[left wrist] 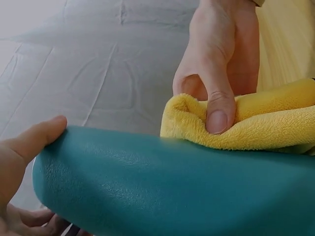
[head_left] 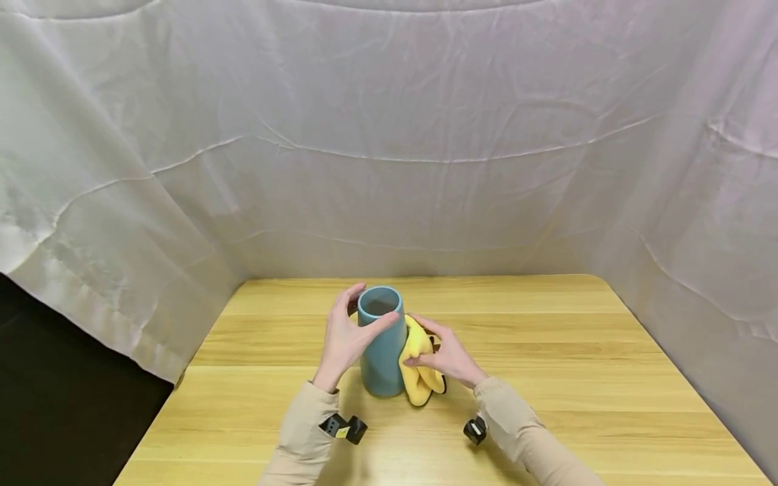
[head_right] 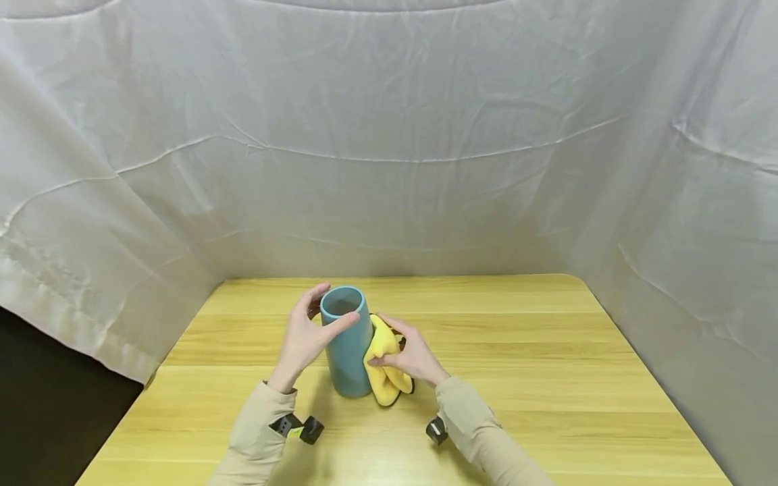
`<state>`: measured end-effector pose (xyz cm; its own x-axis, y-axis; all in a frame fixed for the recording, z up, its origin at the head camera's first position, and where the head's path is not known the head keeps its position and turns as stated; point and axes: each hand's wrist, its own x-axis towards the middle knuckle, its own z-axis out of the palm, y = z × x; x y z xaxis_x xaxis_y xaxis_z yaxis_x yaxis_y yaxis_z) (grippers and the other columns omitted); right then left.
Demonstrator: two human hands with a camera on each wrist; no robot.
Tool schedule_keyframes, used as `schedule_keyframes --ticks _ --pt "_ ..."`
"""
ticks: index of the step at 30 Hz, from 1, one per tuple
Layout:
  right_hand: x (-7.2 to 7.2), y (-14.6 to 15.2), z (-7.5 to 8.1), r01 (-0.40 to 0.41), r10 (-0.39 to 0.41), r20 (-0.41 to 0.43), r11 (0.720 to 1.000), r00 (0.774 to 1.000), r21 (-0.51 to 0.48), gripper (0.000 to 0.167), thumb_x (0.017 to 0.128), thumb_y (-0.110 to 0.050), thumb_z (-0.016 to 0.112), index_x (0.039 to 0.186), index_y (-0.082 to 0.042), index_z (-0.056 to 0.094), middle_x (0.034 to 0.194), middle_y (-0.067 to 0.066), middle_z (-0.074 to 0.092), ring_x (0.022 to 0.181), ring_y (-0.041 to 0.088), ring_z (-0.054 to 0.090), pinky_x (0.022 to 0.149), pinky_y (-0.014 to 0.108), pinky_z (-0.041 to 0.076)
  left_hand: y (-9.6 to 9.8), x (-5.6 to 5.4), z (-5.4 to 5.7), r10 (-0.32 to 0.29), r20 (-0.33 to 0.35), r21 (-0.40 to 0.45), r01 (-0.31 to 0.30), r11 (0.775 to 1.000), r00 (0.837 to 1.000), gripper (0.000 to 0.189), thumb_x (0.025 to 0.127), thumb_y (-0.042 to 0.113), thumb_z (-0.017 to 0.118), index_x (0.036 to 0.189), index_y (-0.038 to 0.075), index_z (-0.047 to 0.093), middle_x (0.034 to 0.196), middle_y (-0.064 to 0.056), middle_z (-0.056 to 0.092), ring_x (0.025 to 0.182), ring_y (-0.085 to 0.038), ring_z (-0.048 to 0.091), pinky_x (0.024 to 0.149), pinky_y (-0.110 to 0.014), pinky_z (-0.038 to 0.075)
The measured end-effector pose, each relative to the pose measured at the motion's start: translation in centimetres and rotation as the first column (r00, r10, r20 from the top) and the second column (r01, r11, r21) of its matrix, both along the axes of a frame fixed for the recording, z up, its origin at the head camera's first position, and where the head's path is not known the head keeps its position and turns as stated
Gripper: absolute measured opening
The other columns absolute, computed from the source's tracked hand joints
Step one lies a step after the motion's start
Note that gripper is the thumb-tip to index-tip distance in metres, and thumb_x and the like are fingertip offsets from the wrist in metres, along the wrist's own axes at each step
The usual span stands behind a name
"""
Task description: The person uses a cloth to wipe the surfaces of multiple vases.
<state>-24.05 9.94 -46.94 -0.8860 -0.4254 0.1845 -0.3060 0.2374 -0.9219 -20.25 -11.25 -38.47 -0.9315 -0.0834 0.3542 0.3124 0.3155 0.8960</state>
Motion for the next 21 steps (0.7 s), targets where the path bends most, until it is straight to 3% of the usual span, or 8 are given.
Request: schedule_keyframes --ticks 11,18,21 --pt "0.1 -0.1 -0.1 -0.001 0.001 0.018 1.0 1.0 0.005 0.085 0.078 -0.017 0.087 0.152 -0.022 0.046 0.15 0.01 0.054 0.115 0.025 0.062 0.092 0.033 0.056 -1.6 -0.6 -0.4 -0.173 0.082 0.11 0.164 0.98 0.982 0.069 0.08 0.016 0.085 0.141 0.011 0.054 0.131 -0.012 0.065 0.125 -0.027 0.06 0.114 -0.047 0.043" --pt "0.2 -0.2 0.0 0.011 -0.011 0.008 1.0 1.0 0.01 0.085 0.077 -0.017 0.088 0.151 -0.023 0.047 0.148 0.009 0.056 0.116 0.025 0.058 0.094 0.036 0.054 -2.5 -1.0 -0.1 -0.312 0.112 0.135 0.297 0.945 0.943 0.067 0.086 0.014 0.079 0.146 0.012 0.049 0.139 -0.013 0.061 0.136 -0.028 0.053 0.122 -0.048 0.034" --pt "0.1 -0.2 0.1 0.012 -0.013 0.008 1.0 1.0 0.006 0.085 0.076 -0.017 0.088 0.151 -0.022 0.048 0.147 0.009 0.056 0.116 0.024 0.057 0.094 0.035 0.054 -2.6 -1.0 0.0 -0.336 0.122 0.117 0.322 0.939 0.934 0.067 0.089 0.016 0.076 0.149 0.013 0.046 0.144 -0.012 0.056 0.142 -0.028 0.046 0.125 -0.05 0.028"
